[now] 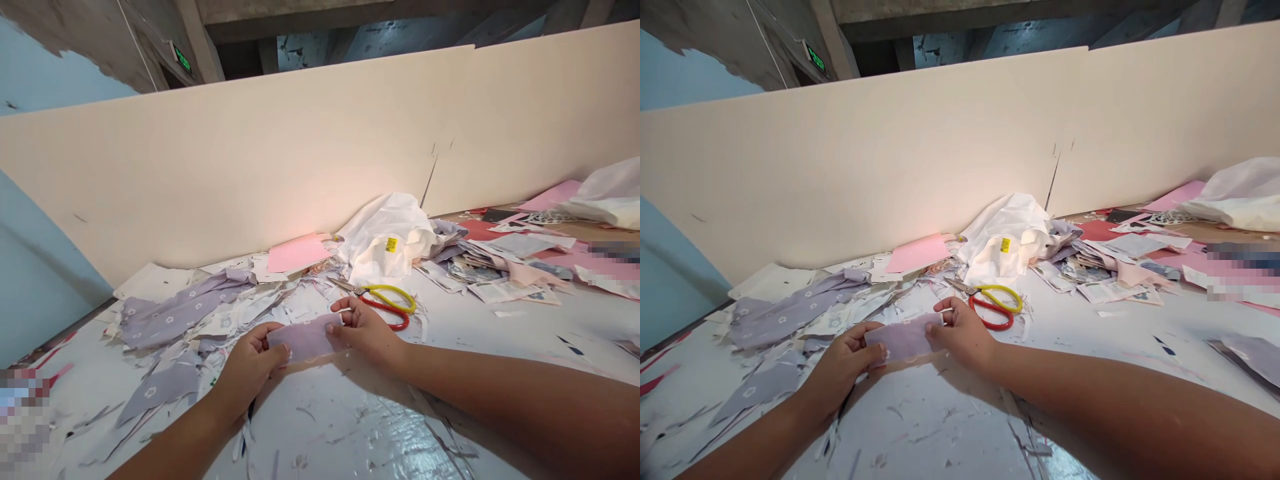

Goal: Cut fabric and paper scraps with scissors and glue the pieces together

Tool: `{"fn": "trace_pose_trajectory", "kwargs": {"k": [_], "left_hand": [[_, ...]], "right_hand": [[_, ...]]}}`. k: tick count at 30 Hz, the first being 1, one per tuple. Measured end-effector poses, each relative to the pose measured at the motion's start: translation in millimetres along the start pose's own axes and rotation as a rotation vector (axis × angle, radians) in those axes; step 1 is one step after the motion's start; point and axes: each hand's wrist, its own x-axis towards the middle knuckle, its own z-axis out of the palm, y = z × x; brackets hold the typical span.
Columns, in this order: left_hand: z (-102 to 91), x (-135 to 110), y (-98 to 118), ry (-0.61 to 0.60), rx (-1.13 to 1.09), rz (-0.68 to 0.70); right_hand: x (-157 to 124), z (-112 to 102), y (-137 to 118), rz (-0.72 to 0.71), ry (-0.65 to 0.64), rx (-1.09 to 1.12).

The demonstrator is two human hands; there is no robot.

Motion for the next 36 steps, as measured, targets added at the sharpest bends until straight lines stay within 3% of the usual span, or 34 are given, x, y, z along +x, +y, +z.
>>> {"fn": "trace_pose_trajectory", "kwargs": {"k": [7,11,17,22,27,32,36], "left_hand": [[-4.9,9,-9,0.099,0.078,0.064],[-7.4,11,-11,0.111,0.056,0.073],[-8.2,10,-9,-0.085,-0.145,0.005],[-5.6,8,-11,-0.123,-0.104,-0.014],[-3.2,7,-9,-0.06,-0.079,-0.028],[-6.1,7,-7,0.0,-0.075,0.008],[-6.6,8,-10,0.012,-0.037,0.036]], "right_hand": [[-1,1,1,0.013,-0.008,-0.04],[-2,1,-2,0.031,-0.021,0.052],[0,0,-2,0.057,-0.057,0.071],[0,-2,1,0.03,-0.097,0.022],[-1,0,-1,0.069,-0.001,-0.008],[0,0,-2,0.063,-0.109,0.066],[1,0,-1,0.067,-0.089,0.05]]}}
